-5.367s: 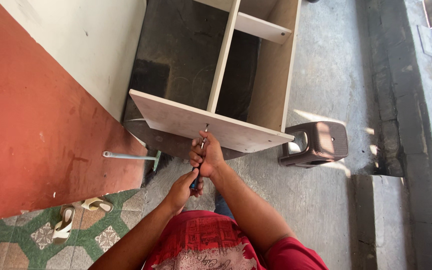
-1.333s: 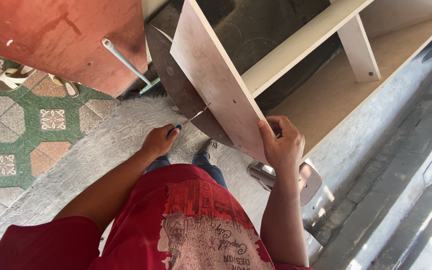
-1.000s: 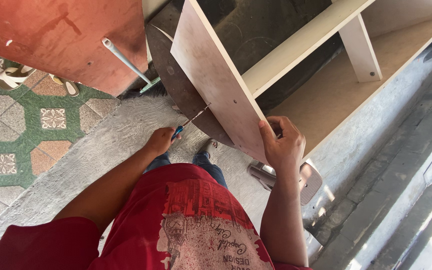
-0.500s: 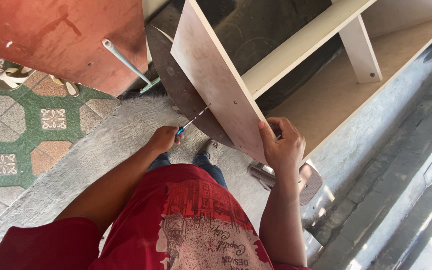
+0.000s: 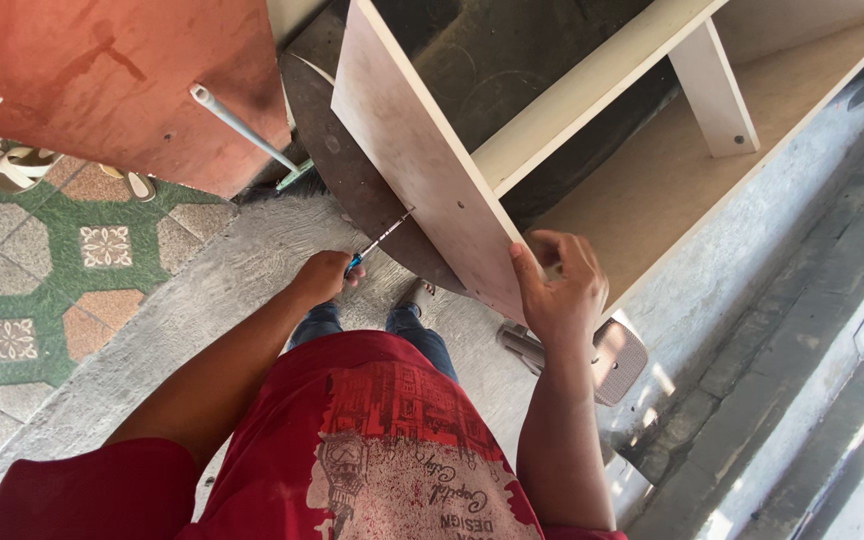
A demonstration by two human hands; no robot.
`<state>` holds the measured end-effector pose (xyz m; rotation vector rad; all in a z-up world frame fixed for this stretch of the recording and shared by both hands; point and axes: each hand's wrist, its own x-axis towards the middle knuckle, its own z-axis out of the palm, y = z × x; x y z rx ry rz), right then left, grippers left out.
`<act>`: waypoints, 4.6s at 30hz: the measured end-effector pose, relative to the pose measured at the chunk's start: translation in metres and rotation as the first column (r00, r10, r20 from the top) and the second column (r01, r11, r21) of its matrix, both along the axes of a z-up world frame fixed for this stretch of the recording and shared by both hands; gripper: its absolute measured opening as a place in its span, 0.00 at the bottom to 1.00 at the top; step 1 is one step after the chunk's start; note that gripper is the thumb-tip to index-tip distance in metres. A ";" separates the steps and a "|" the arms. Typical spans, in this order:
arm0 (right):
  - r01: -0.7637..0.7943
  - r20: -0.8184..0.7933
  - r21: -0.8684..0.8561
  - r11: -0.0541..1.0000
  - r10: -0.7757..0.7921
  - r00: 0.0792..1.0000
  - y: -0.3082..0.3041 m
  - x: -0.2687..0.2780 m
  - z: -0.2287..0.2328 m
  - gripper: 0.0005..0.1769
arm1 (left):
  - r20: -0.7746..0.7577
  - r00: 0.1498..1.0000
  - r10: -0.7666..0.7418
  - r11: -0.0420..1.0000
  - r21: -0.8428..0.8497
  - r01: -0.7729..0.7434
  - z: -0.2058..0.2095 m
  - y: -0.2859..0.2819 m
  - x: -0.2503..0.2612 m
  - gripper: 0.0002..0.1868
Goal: The person assembles a white wooden cabinet by inserting dowels and tightening screws with a screwdriver. They attach side panels and a back panel, then flip the unit upright and continue securing joints.
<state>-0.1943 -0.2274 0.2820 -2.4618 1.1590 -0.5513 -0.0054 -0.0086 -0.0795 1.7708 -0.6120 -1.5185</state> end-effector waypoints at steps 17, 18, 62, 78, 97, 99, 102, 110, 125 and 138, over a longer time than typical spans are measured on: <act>0.095 0.043 -0.122 0.988 -0.091 0.995 0.013 -0.061 0.006 0.15 | -0.404 0.888 0.221 0.975 0.087 -0.203 0.002 0.029 0.017 0.20; 0.083 0.033 -0.113 0.990 -0.080 0.996 0.012 -0.063 0.005 0.15 | -0.360 0.905 0.228 0.974 0.084 -0.212 0.008 0.031 0.018 0.17; 0.184 -0.208 0.094 0.978 -0.162 0.965 0.012 -0.086 0.002 0.10 | -0.280 0.947 0.155 0.923 0.383 -0.038 0.072 0.004 0.027 0.14; -0.023 0.028 0.154 0.988 0.019 0.999 -0.004 -0.060 0.029 0.13 | -0.237 0.905 0.353 0.915 0.290 -0.281 0.064 0.001 0.025 0.13; -0.173 0.024 0.246 0.954 0.172 0.985 -0.110 -0.016 0.032 0.11 | 0.143 0.988 0.062 0.998 -0.032 -0.058 0.065 0.010 0.030 0.18; -0.149 -0.021 0.168 0.975 0.154 0.988 -0.121 0.006 0.039 0.11 | -0.027 0.995 0.097 0.991 0.094 -0.095 0.069 0.011 0.039 0.15; -0.315 -0.157 0.043 0.948 0.318 0.935 -0.141 0.039 0.046 0.14 | -0.140 0.986 0.089 0.972 0.229 -0.055 0.076 -0.001 0.048 0.21; -0.634 -0.430 0.120 0.764 0.615 0.661 -0.131 0.088 0.022 0.23 | 0.004 0.987 -0.161 0.954 0.258 0.154 0.105 -0.037 0.051 0.23; -0.681 -0.306 0.010 0.732 0.651 0.695 -0.141 0.078 0.009 0.16 | 0.128 0.987 -0.097 0.975 0.212 0.068 0.115 -0.025 0.047 0.22; -0.653 -0.292 -0.072 0.754 0.610 0.737 -0.142 0.070 0.009 0.20 | 0.145 0.970 -0.193 0.958 0.242 0.154 0.123 -0.027 0.042 0.26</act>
